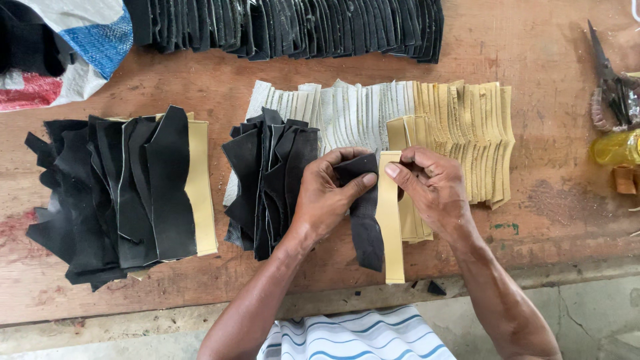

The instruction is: The person repeatedly picks a black rubber piece and a beige fabric piece, aligns them by hand, and places the paired set into a growing stack on the table. The process is repeated with multiple identical pairs.

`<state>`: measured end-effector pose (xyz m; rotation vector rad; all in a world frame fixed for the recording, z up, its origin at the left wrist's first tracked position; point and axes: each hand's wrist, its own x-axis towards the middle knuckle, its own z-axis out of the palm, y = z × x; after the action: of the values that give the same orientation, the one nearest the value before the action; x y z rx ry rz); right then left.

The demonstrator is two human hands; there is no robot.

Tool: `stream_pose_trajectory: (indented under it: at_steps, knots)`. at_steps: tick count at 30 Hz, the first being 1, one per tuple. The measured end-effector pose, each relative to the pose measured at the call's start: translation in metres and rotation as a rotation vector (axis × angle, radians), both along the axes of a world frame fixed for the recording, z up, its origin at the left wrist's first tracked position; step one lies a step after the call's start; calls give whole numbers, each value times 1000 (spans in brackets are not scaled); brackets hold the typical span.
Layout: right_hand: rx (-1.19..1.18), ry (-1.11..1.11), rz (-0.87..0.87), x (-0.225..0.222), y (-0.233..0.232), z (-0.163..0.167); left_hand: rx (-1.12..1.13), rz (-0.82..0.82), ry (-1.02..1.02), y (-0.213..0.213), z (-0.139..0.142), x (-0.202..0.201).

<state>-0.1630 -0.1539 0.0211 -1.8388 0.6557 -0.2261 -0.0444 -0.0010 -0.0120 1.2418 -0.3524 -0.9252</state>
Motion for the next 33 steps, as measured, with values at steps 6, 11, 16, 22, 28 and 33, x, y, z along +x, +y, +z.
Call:
stream_pose_trajectory:
  at_steps: [6,11,16,22,28,33]
  knots:
    - [49,94,64,1,-6,2,130,-78,-71,2,7,3]
    - [164,104,65,4,-13,7,-2,21,58,0,6,3]
    - [196,105,50,4,-10,9,-58,53,233,-2,0,2]
    - [112,-21,45,2,-6,3,-27,58,229,0,-2,1]
    - [61,-1,25,1,-4,-2,-32,81,224,-2,-3,0]
    - [65,-16,32,0,-3,0,-47,78,267,-1,-2,1]
